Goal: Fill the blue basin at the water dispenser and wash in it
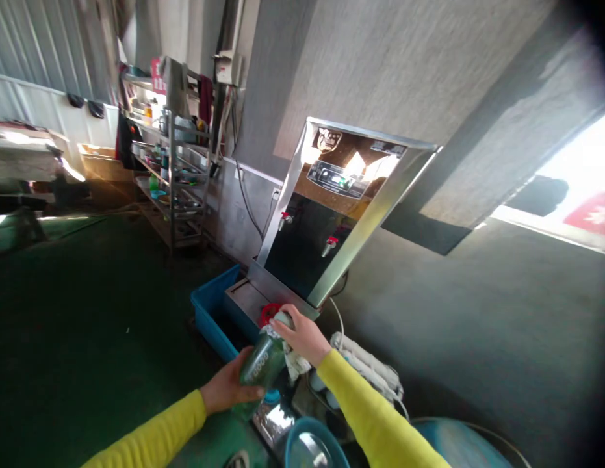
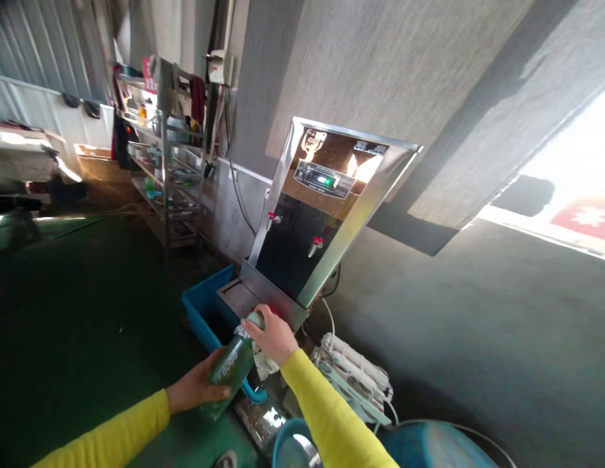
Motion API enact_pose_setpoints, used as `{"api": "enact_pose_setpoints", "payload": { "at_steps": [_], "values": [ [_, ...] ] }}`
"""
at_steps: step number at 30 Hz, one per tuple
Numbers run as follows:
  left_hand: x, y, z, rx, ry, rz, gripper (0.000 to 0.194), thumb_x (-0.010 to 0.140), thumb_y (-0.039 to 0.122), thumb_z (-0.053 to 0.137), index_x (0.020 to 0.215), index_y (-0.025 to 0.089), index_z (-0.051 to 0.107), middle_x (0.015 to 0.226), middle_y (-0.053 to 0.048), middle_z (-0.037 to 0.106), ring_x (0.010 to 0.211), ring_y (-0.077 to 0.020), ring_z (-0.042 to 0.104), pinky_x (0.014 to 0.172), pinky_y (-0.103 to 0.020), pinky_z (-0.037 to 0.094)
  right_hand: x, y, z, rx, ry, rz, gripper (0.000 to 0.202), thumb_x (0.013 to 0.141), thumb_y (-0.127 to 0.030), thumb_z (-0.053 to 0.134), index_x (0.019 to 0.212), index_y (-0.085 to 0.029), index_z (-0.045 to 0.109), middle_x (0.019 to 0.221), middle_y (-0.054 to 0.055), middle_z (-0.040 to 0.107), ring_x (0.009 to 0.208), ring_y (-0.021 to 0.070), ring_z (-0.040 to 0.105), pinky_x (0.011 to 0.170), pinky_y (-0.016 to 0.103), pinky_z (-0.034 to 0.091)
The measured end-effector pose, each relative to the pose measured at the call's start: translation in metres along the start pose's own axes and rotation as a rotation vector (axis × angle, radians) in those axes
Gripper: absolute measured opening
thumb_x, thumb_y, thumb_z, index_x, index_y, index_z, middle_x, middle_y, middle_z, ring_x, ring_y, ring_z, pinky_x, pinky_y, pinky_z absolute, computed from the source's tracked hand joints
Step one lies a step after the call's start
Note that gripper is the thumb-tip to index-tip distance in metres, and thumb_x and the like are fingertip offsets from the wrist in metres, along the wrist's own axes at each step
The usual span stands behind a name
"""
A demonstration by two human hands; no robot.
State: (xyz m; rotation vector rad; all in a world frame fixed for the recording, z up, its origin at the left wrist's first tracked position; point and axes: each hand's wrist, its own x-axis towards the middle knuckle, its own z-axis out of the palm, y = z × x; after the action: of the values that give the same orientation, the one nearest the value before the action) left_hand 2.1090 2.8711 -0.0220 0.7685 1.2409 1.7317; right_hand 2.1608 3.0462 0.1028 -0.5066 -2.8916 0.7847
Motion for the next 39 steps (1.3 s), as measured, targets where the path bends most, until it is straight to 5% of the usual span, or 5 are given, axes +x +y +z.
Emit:
{"api": "enact_pose_setpoints", "payload": {
  "at_steps": [10,16,23,32,39],
  "values": [
    [0.133,0.04,0.009,-0.062,-0.159,-0.162,0.061,0.063,0.027,0.075,0.119,0.016,0.054,0.099,-0.008,0.065,0.09,-0.0235,0.059,0.077,-0.033,0.047,0.082,0.096,-0.092,0.405,-0.395,-0.287,0.075,0.073,-0.036,0.062,0.139,-0.021,0.029,0.142,0.007,0.039,0.127,0.0207,0.04,0.107,0.036,0.033],
    [0.203,0.047,0.016,0.093,-0.13,-0.125,0.06,0.058,0.021,0.077,0.115,0.014,0.058,0.104,-0.008,0.065,0.099,-0.0267,0.058,0.089,-0.035,0.042,0.123,0.137,-0.135,0.136,-0.489,-0.272,0.086,0.063,-0.044,0.07,0.137,-0.02,0.034,0.149,0.009,0.024,0.138,0.0244,0.019,0.114,0.041,0.017],
    [0.258,0.041,0.015,0.289,-0.07,-0.011,0.07,0.061,0.024,0.076,0.125,0.015,0.05,0.117,-0.01,0.061,0.111,-0.0298,0.053,0.098,-0.04,0.037,0.141,0.149,-0.115,-0.036,-0.013,-0.017,0.073,0.073,-0.066,0.049,0.128,-0.019,0.045,0.121,0.014,0.055,0.108,0.0279,0.054,0.095,0.043,0.041],
    [0.33,0.042,-0.009,0.012,-0.418,-0.138,0.071,0.06,0.027,0.078,0.123,0.017,0.049,0.108,-0.008,0.064,0.096,-0.0232,0.058,0.085,-0.035,0.042,0.167,0.196,-0.152,0.463,0.211,-0.08,0.038,0.079,-0.046,0.053,0.107,-0.021,0.058,0.109,0.004,0.061,0.103,0.0196,0.054,0.093,0.033,0.04],
    [0.391,0.01,-0.042,0.091,-0.148,-0.208,0.065,0.053,0.028,0.081,0.11,0.017,0.051,0.094,-0.005,0.065,0.089,-0.0224,0.061,0.08,-0.037,0.046,0.185,0.244,-0.158,0.419,0.478,0.294,0.045,0.076,-0.056,0.051,0.099,-0.018,0.063,0.101,0.006,0.065,0.103,0.023,0.055,0.095,0.036,0.038]
  ]
}}
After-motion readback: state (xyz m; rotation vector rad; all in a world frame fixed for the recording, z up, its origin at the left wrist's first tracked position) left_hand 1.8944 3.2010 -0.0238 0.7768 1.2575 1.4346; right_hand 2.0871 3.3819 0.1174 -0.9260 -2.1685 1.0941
